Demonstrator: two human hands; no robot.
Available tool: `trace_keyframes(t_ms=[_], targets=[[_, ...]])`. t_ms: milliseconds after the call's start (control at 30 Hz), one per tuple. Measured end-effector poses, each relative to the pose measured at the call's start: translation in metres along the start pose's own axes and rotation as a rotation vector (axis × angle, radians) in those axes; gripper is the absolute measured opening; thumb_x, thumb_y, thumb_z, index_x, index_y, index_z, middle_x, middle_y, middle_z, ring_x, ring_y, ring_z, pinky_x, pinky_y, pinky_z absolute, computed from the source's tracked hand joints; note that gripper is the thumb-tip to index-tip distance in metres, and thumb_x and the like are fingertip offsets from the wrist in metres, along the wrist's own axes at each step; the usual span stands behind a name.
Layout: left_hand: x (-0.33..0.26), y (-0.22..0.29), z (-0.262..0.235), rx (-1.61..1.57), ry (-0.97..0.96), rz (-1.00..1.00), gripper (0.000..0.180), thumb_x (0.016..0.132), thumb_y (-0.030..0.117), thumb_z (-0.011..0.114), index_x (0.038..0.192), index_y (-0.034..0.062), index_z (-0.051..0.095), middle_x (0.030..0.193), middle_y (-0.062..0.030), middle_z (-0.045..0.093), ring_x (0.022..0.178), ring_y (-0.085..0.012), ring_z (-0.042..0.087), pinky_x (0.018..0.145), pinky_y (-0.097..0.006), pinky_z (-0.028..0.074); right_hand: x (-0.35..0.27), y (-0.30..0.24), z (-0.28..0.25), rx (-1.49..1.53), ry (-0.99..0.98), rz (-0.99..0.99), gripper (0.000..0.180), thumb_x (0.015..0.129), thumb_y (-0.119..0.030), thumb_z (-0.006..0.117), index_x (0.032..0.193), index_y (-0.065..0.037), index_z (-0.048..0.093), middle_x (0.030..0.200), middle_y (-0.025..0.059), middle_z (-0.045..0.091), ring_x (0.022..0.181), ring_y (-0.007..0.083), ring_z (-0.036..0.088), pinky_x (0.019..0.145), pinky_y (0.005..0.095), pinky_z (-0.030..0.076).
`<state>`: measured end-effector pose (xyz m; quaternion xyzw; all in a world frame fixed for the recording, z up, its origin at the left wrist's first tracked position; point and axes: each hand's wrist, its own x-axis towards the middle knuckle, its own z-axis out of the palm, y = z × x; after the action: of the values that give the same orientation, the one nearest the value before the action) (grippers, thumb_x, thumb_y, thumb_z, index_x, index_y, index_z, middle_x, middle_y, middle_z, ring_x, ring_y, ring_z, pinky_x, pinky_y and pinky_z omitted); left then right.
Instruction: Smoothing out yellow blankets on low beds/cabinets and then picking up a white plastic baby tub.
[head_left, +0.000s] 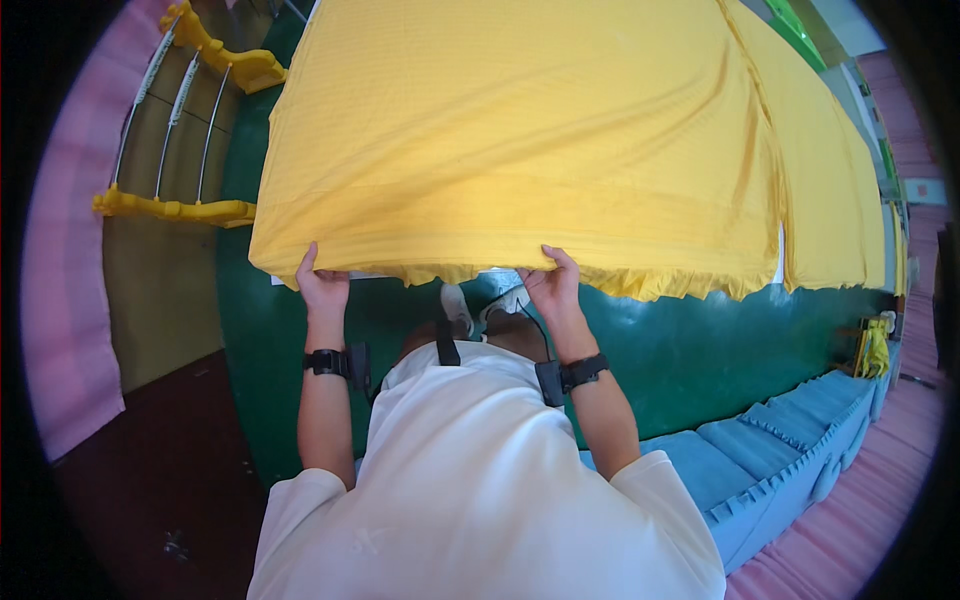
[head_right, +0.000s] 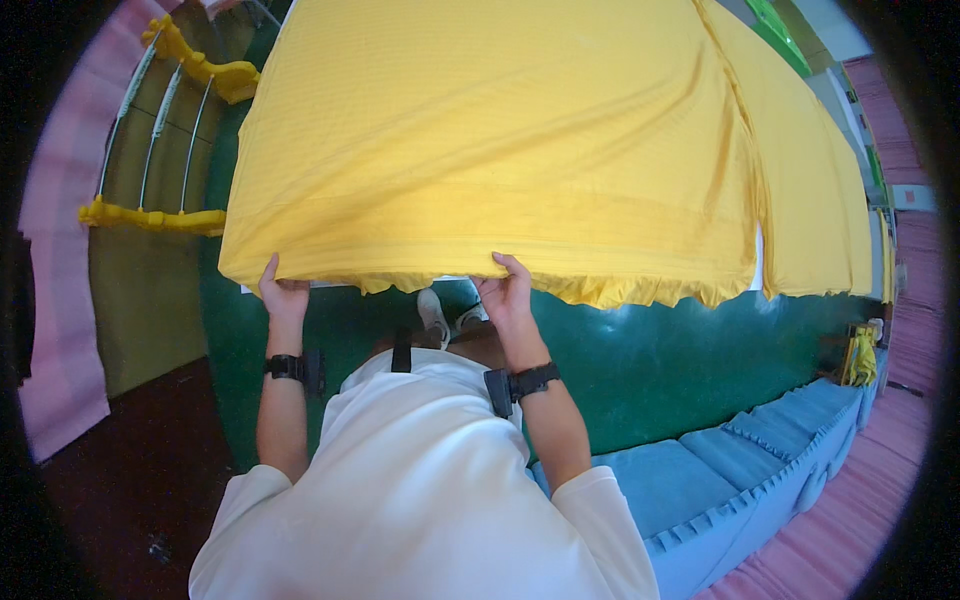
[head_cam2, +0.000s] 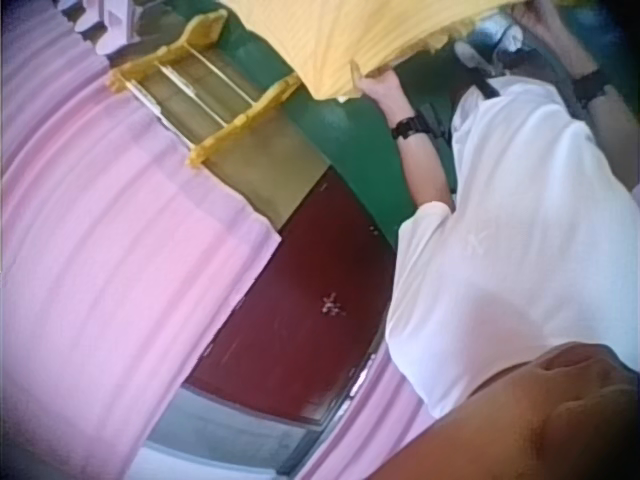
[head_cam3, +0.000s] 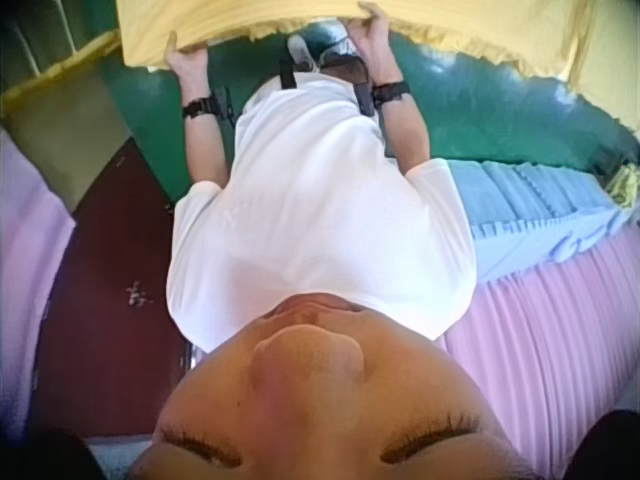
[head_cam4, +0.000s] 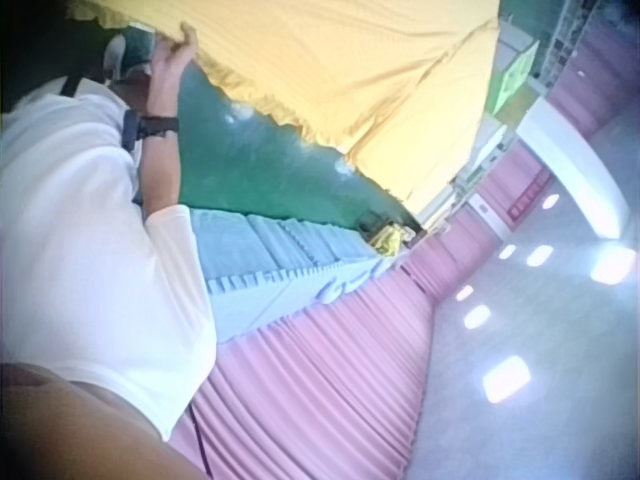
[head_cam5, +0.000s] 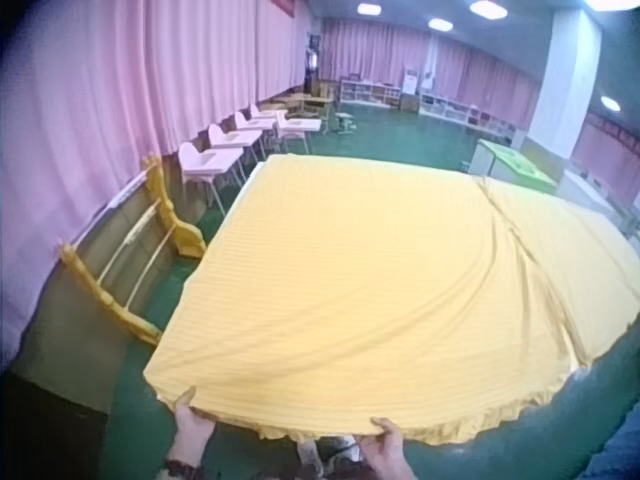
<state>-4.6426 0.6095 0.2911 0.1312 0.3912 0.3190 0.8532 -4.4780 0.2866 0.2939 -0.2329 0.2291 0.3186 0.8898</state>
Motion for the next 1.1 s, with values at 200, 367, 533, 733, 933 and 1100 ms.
trace_keyframes(t_ms=[200, 367, 533, 733, 933, 1100], targets=[[0.001, 0.003, -0.007, 0.224, -0.065, -0.027, 0.044, 0.085, 0.024, 0.062, 0.123, 0.006, 0.049, 0.121, -0.0102, 0.055, 0.11, -0.0238, 0.054, 0.094, -0.04, 0.043, -0.018, -0.017, 0.008, -0.197, 0.059, 0.206, 0.041, 0.087, -0.026, 0.056, 0.116, 0.002, 0.048, 0.11, 0.0178, 0.059, 0.104, 0.0307, 0.058, 0.089, 0.0424, 0.048], [-0.022, 0.032, 0.003, 1.009, 0.113, -0.074, 0.056, 0.08, 0.037, 0.069, 0.119, 0.0021, 0.049, 0.103, -0.01, 0.06, 0.089, -0.0192, 0.06, 0.076, -0.032, 0.049, -0.052, -0.05, -0.029, -0.446, 0.304, 0.364, 0.046, 0.088, -0.039, 0.053, 0.107, 0.002, 0.051, 0.099, 0.0166, 0.061, 0.097, 0.0297, 0.059, 0.087, 0.0417, 0.047], [-0.042, 0.029, -0.032, 1.642, 0.056, 0.254, 0.032, 0.077, 0.029, 0.071, 0.088, 0.003, 0.055, 0.075, -0.0075, 0.062, 0.063, -0.0135, 0.059, 0.052, -0.023, 0.044, -0.066, -0.089, -0.07, -0.341, 0.442, -0.186, 0.044, 0.089, -0.037, 0.053, 0.107, 0.002, 0.05, 0.105, 0.0178, 0.058, 0.104, 0.0303, 0.056, 0.091, 0.0425, 0.044], [-0.075, -0.001, 0.018, 1.09, -0.205, -0.405, 0.029, 0.086, 0.026, 0.062, 0.102, 0.0016, 0.056, 0.094, -0.0105, 0.063, 0.083, -0.0157, 0.061, 0.066, -0.025, 0.048, -0.055, -0.103, -0.056, -0.144, 0.39, -0.294, 0.045, 0.092, -0.038, 0.049, 0.113, 0.002, 0.044, 0.116, 0.0204, 0.049, 0.116, 0.0332, 0.046, 0.099, 0.0429, 0.039], [-0.048, -0.034, 0.013, 0.424, -0.188, -0.369, 0.034, 0.09, 0.022, 0.057, 0.115, 0.0, 0.052, 0.109, -0.0138, 0.06, 0.103, -0.02, 0.058, 0.083, -0.028, 0.047, -0.033, -0.107, -0.068, 0.078, 0.499, -0.239, 0.038, 0.096, -0.037, 0.039, 0.104, 0.0, 0.041, 0.114, 0.0212, 0.045, 0.114, 0.0345, 0.046, 0.099, 0.0504, 0.039], [-0.041, -0.037, 0.016, 0.452, -0.112, -0.469, 0.027, 0.088, 0.017, 0.06, 0.111, 0.0031, 0.054, 0.1, -0.0098, 0.061, 0.094, -0.0189, 0.06, 0.071, -0.025, 0.05, -0.015, -0.108, -0.089, 0.201, 0.563, -0.265, 0.028, 0.098, -0.026, 0.036, 0.099, 0.0, 0.047, 0.11, 0.0178, 0.054, 0.112, 0.0311, 0.05, 0.097, 0.0491, 0.041]])
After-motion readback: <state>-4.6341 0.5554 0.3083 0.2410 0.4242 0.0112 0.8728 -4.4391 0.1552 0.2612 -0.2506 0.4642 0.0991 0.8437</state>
